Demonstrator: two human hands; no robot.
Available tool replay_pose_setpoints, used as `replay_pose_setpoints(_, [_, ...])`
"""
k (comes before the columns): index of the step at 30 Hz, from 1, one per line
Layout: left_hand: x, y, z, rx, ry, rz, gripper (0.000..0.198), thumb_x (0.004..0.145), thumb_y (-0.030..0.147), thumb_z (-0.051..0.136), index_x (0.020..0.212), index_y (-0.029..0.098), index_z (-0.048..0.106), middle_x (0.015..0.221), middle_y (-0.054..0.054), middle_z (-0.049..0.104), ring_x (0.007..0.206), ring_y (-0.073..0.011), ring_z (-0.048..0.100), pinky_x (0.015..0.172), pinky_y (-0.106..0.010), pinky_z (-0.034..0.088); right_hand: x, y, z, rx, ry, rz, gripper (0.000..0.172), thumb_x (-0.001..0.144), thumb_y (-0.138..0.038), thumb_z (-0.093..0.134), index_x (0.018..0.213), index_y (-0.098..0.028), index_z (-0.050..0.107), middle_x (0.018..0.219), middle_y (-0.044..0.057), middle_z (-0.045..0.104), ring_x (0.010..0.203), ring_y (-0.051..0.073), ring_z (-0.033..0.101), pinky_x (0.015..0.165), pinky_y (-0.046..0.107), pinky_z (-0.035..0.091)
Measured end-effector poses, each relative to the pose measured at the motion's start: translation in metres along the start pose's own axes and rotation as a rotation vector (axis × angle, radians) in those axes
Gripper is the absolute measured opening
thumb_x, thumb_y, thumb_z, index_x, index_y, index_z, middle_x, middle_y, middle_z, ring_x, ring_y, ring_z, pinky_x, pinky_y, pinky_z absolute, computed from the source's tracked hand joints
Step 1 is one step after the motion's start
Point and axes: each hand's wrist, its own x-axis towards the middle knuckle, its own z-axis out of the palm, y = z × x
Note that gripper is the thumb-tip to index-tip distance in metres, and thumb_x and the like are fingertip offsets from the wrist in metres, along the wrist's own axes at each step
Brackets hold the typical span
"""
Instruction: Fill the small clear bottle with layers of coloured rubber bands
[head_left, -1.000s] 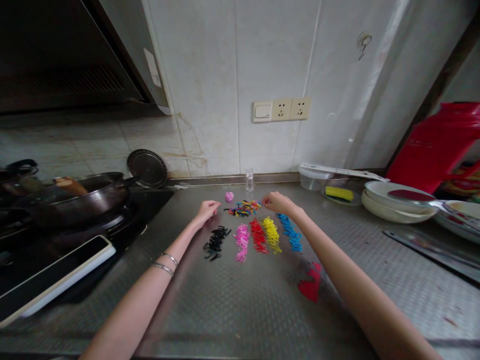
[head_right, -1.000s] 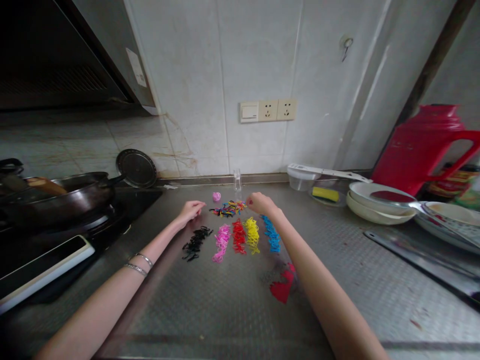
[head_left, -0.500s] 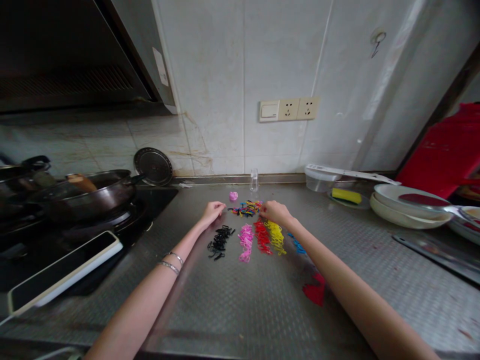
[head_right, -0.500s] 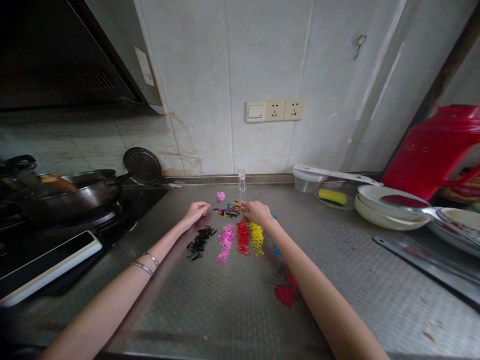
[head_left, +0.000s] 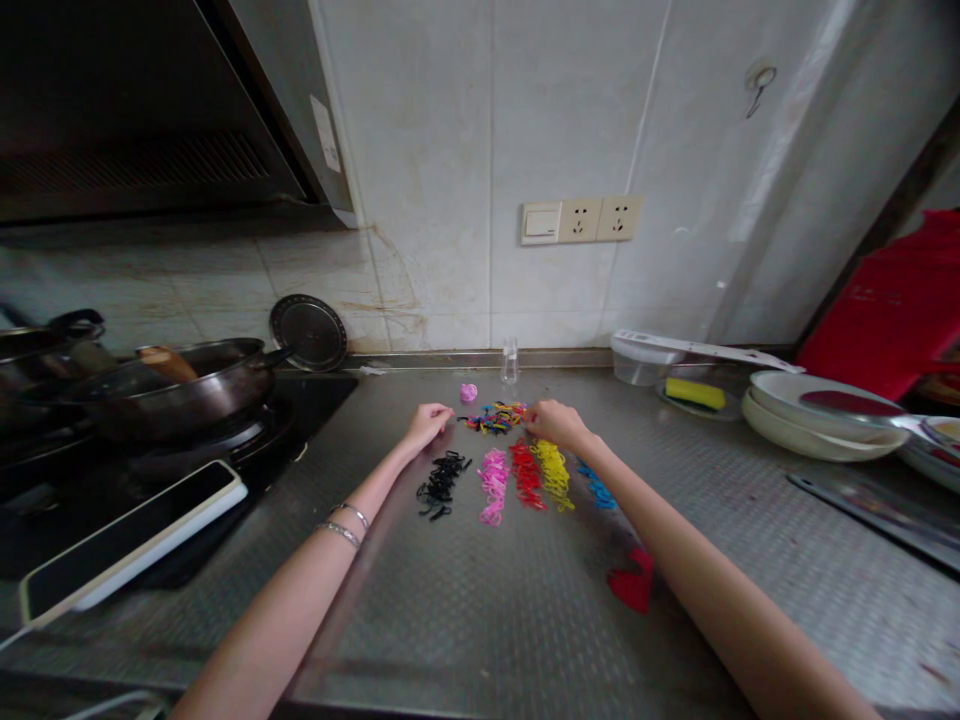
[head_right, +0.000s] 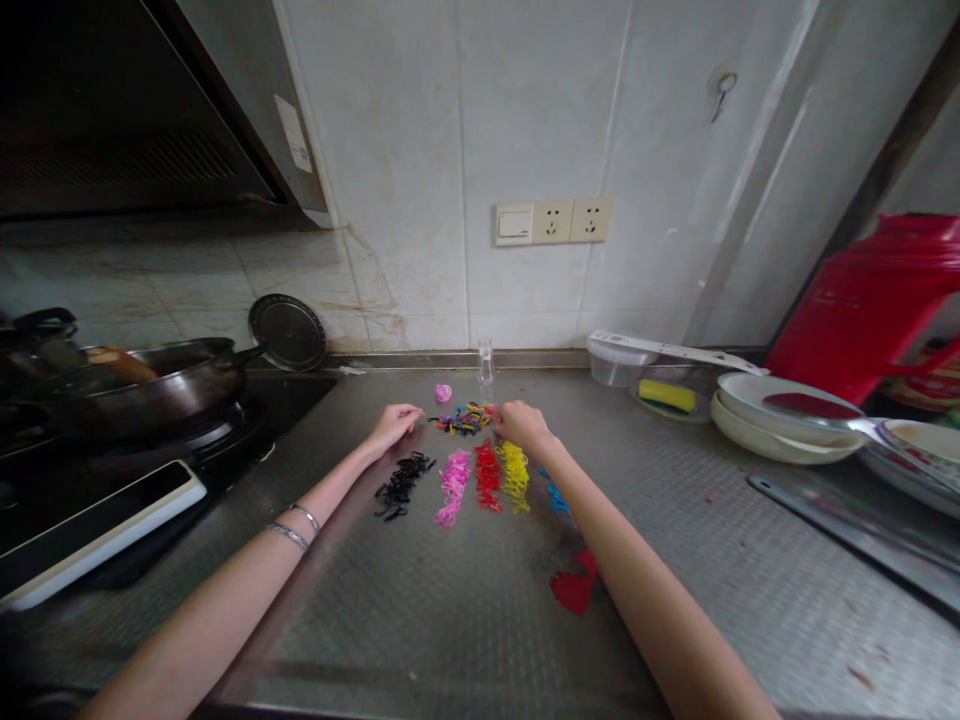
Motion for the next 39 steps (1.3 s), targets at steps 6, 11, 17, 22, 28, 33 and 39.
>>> replay_pose_setpoints(6, [0.001, -0.001, 0.0, -0.009, 0.001, -0.005, 0.03, 0.07, 0.036, 0.05, 0.075, 0.01, 0.064, 0.043, 0.004, 0.046, 0.043, -0.008, 0.04, 0.046, -0.02, 0.028, 0.012, 0.048, -0.015, 0.065, -0.068, 0.045, 0.016, 0.068, -0.022, 0.055, 0.076, -0.019, 0.068, 0.077, 0.004, 0.068, 0.073, 0.016, 0.061, 0.057, 0.018, 0.04])
replay_pose_setpoints(11, [0.001, -0.001, 0.0, 0.001, 0.002, -0.006, 0.03, 0.069, 0.036, 0.051, 0.074, 0.01, 0.064, 0.044, 0.003, 0.046, 0.044, -0.0087, 0.042, 0.048, -0.02, 0.03, 0.012, 0.076, -0.022, 0.085, -0.256, 0.039, 0.01, 0.062, -0.019, 0.061, 0.067, -0.017, 0.069, 0.066, 0.002, 0.067, 0.066, 0.015, 0.061, 0.052, 0.017, 0.041])
replay_pose_setpoints(17, [0.0, -0.002, 0.0, 0.015, 0.019, 0.0, 0.029, 0.069, 0.035, 0.05, 0.073, 0.011, 0.064, 0.043, 0.003, 0.046, 0.043, -0.0089, 0.041, 0.047, -0.02, 0.03, 0.016, 0.074, -0.019, 0.113, -0.105, 0.06, 0.02, 0.065, -0.019, 0.057, 0.081, -0.018, 0.069, 0.08, 0.004, 0.068, 0.073, 0.016, 0.062, 0.061, 0.019, 0.043])
replay_pose_setpoints(22, [0.002, -0.003, -0.001, 0.03, 0.036, 0.024, 0.028, 0.069, 0.034, 0.048, 0.071, 0.011, 0.064, 0.043, 0.003, 0.046, 0.043, -0.0091, 0.041, 0.047, -0.02, 0.03, 0.03, 0.059, -0.008, 0.175, 0.025, -0.002, 0.037, 0.067, -0.013, 0.051, 0.101, -0.018, 0.063, 0.088, 0.004, 0.067, 0.077, 0.014, 0.06, 0.066, 0.019, 0.042])
replay_pose_setpoints(28, [0.002, -0.002, -0.001, 0.021, 0.03, 0.016, 0.027, 0.069, 0.034, 0.048, 0.07, 0.011, 0.063, 0.042, 0.003, 0.044, 0.043, -0.0093, 0.041, 0.047, -0.02, 0.029, 0.049, 0.047, 0.008, 0.227, 0.01, 0.004, 0.047, 0.066, -0.012, 0.053, 0.113, -0.016, 0.056, 0.096, 0.005, 0.064, 0.076, 0.013, 0.058, 0.065, 0.018, 0.041])
replay_pose_setpoints(33, [0.002, -0.003, -0.002, 0.027, 0.034, 0.012, 0.027, 0.069, 0.034, 0.048, 0.071, 0.011, 0.064, 0.042, 0.003, 0.045, 0.043, -0.0096, 0.042, 0.047, -0.02, 0.03, 0.057, 0.047, 0.017, 0.199, -0.043, 0.001, 0.051, 0.064, -0.013, 0.055, 0.115, -0.015, 0.053, 0.092, 0.004, 0.065, 0.077, 0.014, 0.059, 0.062, 0.017, 0.04])
replay_pose_setpoints(39, [0.004, -0.008, -0.002, 0.039, 0.025, 0.022, 0.027, 0.069, 0.033, 0.048, 0.071, 0.011, 0.064, 0.043, 0.003, 0.047, 0.043, -0.0096, 0.042, 0.047, -0.02, 0.03, 0.065, 0.047, 0.021, 0.153, -0.08, -0.021, 0.045, 0.064, -0.013, 0.053, 0.109, -0.017, 0.058, 0.087, 0.003, 0.066, 0.075, 0.014, 0.059, 0.06, 0.017, 0.039])
